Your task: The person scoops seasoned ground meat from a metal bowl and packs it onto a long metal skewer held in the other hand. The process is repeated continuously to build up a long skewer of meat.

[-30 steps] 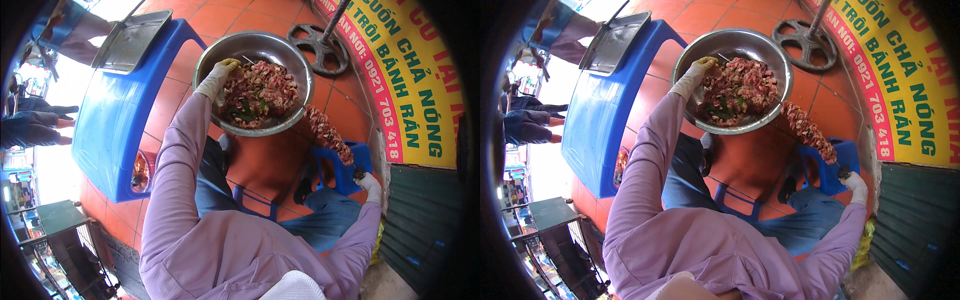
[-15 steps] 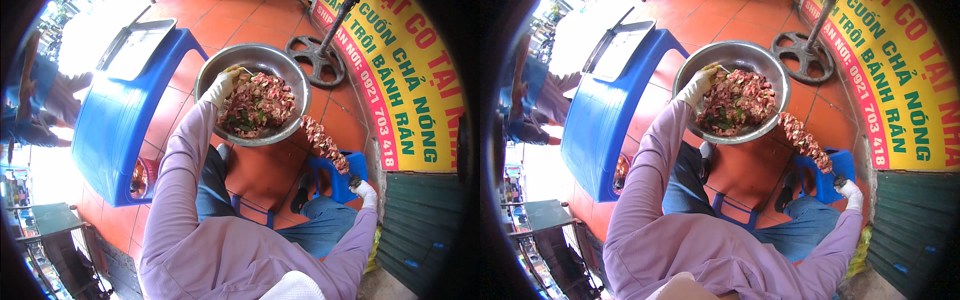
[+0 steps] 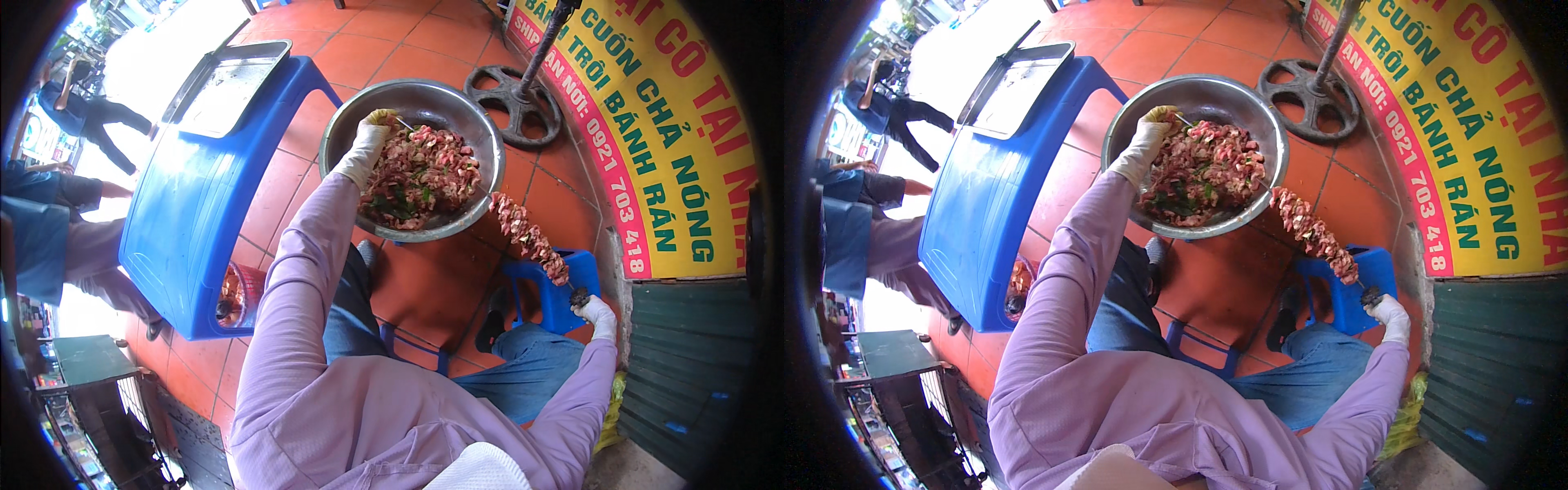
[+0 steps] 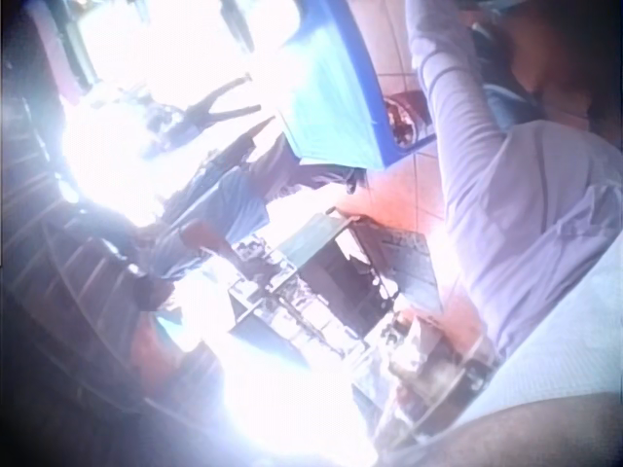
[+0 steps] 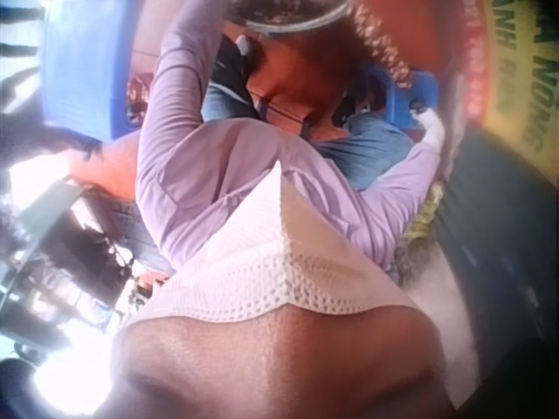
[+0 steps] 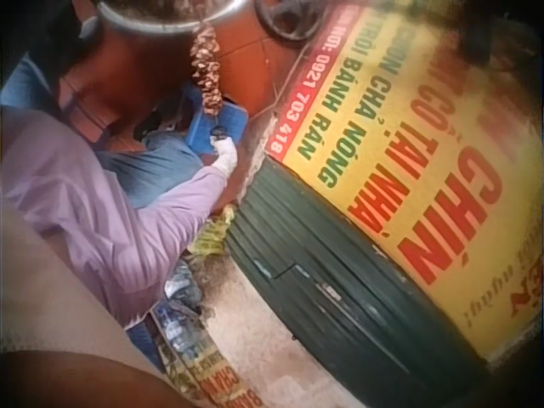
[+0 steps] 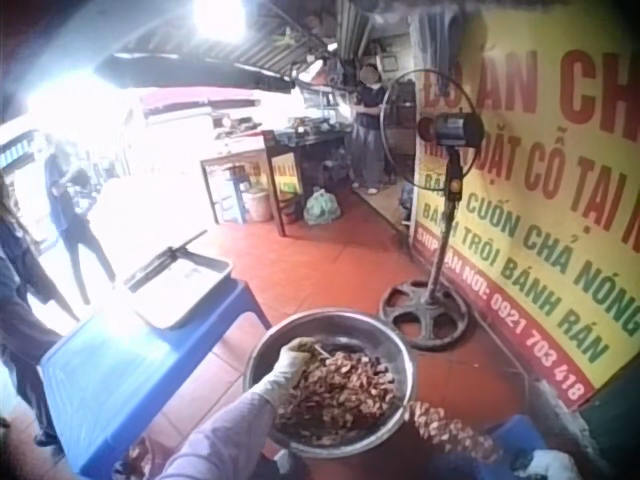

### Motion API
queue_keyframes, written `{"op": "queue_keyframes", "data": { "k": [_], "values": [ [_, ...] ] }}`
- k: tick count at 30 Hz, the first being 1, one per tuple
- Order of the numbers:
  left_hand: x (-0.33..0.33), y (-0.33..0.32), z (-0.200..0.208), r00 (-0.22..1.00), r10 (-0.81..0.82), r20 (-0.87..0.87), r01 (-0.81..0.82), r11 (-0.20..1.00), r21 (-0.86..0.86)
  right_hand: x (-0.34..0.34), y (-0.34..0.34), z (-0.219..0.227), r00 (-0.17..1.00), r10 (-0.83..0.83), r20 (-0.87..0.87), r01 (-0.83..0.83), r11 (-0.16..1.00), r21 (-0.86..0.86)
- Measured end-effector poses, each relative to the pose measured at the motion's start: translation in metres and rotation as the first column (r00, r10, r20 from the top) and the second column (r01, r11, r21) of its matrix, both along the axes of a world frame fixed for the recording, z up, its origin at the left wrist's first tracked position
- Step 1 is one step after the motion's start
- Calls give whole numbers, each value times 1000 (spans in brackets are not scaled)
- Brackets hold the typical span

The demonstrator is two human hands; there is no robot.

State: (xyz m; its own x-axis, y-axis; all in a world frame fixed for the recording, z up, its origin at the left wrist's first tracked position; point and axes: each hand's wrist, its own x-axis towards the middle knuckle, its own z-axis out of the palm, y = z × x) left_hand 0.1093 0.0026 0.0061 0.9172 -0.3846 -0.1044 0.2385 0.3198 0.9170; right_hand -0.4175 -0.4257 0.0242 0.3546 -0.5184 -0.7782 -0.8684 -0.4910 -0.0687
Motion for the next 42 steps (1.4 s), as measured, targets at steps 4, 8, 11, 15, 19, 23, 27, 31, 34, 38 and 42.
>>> {"op": "queue_keyframes", "data": {
  "k": [4, 8, 11, 15, 19, 23, 27, 31, 34, 38, 42],
  "values": [
    [0, 1, 4, 999, 6, 38, -9, 997, 77, 4, 8, 8, 1000, -9, -19, 8, 999, -52],
    [0, -1, 3, 991, -12, 137, 0, 996, 90, 0, 2, 4, 1000, -11, -13, 11, 1000, -15],
    [-7, -5, 17, 1000, 14, 22, -14, 1000, 7, -5, 0, 2, 999, -28, -18, 28, 999, -18],
    [-11, -3, 19, 999, 42, 26, -38, 990, -137, 2, 3, 4, 1000, -25, -14, 24, 1000, -8],
    [-22, -7, 29, 999, 39, 25, -34, 988, -153, 3, 7, 9, 999, -54, -9, 53, 998, -29],
    [-24, -6, 31, 999, 16, 47, -7, 982, -190, 1, 4, 8, 998, -54, -18, 53, 998, -31],
    [-14, -1, 24, 996, 34, 77, -24, 991, -129, 1, -1, 1, 999, -42, -17, 42, 998, -38],
    [-21, -6, 34, 992, 43, 115, -33, 995, -92, -3, -9, -7, 1000, 3, 0, -3, 1000, -25],
    [-33, 6, 52, 958, -27, 286, 20, 999, 28, 3, 2, 5, 973, 221, 67, -213, 971, -111],
    [-21, -3, 36, 944, -47, 325, 21, 996, 83, -5, -4, -2, 994, 93, 57, -95, 994, 45],
    [-23, -10, 22, 772, -41, 634, -225, 916, 333, -5, -11, -15, 999, -42, -22, 42, 999, -2]
  ]
}}
